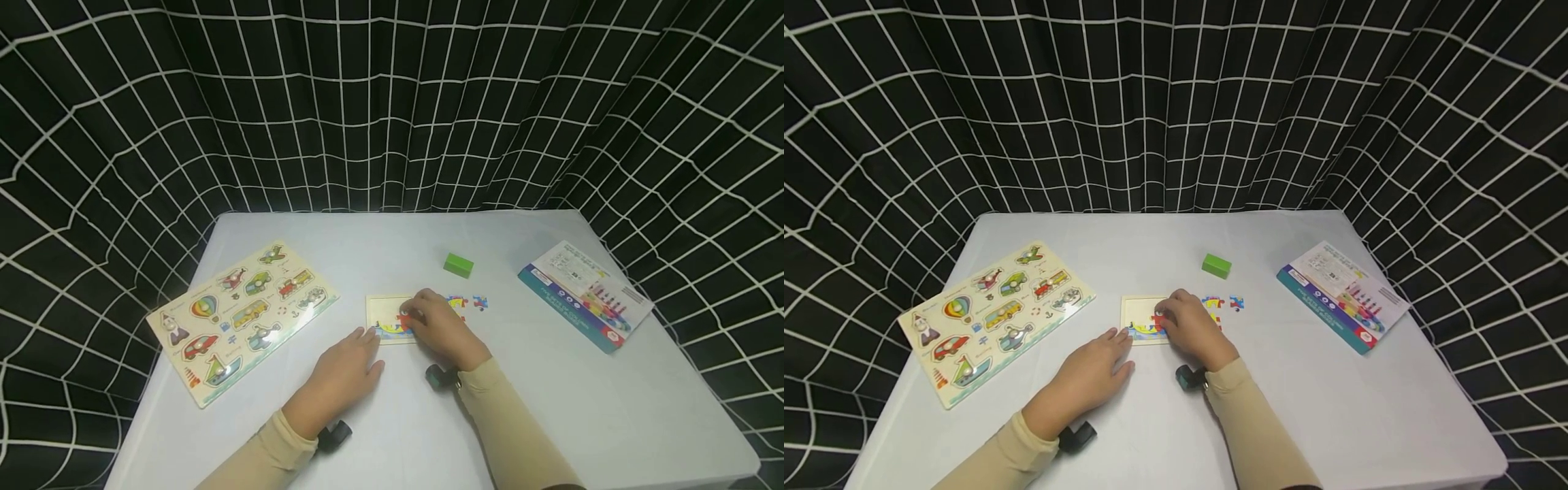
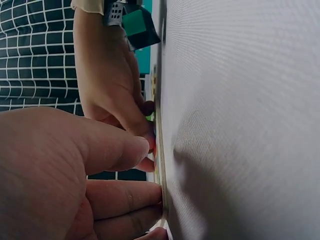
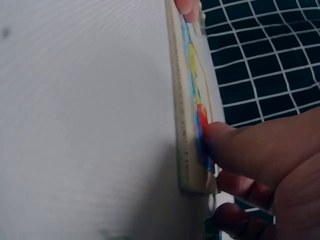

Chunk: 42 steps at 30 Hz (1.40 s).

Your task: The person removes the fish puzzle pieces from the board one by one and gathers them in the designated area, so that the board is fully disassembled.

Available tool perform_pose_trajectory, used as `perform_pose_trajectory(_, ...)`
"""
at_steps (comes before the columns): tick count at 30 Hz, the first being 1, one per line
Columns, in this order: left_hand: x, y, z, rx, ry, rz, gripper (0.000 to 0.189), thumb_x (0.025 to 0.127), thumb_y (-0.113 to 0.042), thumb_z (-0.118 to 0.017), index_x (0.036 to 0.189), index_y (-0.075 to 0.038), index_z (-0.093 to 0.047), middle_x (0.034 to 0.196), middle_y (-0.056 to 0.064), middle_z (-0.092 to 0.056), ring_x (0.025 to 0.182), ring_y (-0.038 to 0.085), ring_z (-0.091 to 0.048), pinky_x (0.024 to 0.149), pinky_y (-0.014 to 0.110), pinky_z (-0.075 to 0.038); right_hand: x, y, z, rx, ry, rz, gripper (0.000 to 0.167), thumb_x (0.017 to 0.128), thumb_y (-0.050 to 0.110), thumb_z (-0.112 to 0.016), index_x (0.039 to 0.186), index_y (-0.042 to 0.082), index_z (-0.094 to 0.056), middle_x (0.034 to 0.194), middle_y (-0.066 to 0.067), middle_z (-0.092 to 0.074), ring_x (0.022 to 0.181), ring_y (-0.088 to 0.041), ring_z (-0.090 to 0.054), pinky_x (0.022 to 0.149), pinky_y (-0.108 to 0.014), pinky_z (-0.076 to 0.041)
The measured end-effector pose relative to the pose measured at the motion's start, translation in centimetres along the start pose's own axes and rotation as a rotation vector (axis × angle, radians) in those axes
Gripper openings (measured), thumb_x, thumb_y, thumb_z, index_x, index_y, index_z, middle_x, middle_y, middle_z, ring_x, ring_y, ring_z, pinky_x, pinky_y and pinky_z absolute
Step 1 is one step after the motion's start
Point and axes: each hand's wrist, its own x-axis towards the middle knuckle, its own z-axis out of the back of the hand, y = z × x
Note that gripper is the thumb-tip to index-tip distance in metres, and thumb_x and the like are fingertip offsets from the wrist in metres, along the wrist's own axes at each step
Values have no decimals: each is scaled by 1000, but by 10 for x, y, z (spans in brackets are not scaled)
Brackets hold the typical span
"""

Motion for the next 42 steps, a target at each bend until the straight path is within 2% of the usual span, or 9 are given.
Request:
perform_pose_trajectory(6, 0, -2, 1, -4, 5, 1, 53, 107, -31, -68, 148, 2, -65, 158, 16, -62, 152, 36, -54, 123, 52, -49, 3, 3, 4, -24, 57, -14, 21, 100, 11, -78, 122, 9, -76, 114, -6, -65, 106, -24, -62, 104, -44, -57)
perform_pose_trajectory(14, -1, -4, 3, -8, 18, 10, 54, 107, -32, -68, 149, 2, -64, 159, 16, -61, 153, 36, -53, 123, 51, -49, 6, 7, 4, 6, 85, -64, 19, 102, 11, -78, 119, 7, -71, 113, -8, -63, 102, -23, -57, 97, -41, -56)
perform_pose_trajectory(19, -1, -5, 4, -10, 15, 4, 54, 107, -32, -68, 148, 2, -64, 158, 17, -62, 153, 37, -53, 123, 52, -49, 4, 4, 3, 7, 35, -23, 13, 102, 1, -73, 111, 9, -70, 111, -6, -68, 104, -22, -62, 101, -42, -58)
perform_pose_trajectory(23, 0, -6, 5, -2, 16, 4, 54, 107, -32, -68, 148, 3, -64, 157, 17, -62, 152, 37, -54, 123, 52, -49, 2, 4, 5, 18, -5, 39, 13, 103, -2, -70, 102, 11, -69, 99, -2, -69, 97, -20, -63, 94, -41, -59)
perform_pose_trajectory(27, 1, -6, 7, -6, 34, 15, 54, 107, -32, -67, 148, 3, -64, 158, 18, -62, 152, 38, -54, 124, 52, -49, -2, 8, 13, 47, -47, 15, 13, 103, 1, -70, 104, 14, -69, 100, 1, -69, 96, -19, -64, 91, -40, -59)
perform_pose_trajectory(31, 2, -7, 9, -23, 54, 25, 54, 108, -32, -65, 149, 2, -64, 159, 17, -60, 153, 38, -53, 125, 53, -47, -8, 8, 37, 111, -144, -85, 11, 105, 4, -69, 112, 13, -71, 112, -5, -75, 105, -25, -69, 94, -46, -60)
perform_pose_trajectory(35, 3, -7, 11, -32, 61, 25, 53, 108, -32, -65, 149, 2, -64, 159, 18, -60, 153, 38, -52, 125, 53, -47, -21, -10, 69, 156, -190, -230, 14, 109, 7, -64, 121, 11, -71, 119, -11, -75, 111, -31, -69, 97, -51, -60)
perform_pose_trajectory(38, 3, -7, 11, -25, 60, 23, 53, 108, -32, -65, 148, 3, -64, 159, 19, -60, 153, 38, -52, 125, 53, -47, -35, -32, 87, 165, -158, -354, 19, 110, 11, -61, 126, 10, -72, 126, -15, -73, 115, -35, -67, 102, -55, -59)
perform_pose_trajectory(42, 3, -6, 10, -15, 52, 21, 53, 108, -32, -65, 147, 3, -64, 158, 19, -61, 152, 39, -53, 124, 53, -48, -52, -57, 98, 152, -39, -476, 22, 110, 16, -64, 128, 8, -73, 132, -19, -71, 119, -38, -64, 107, -59, -56)
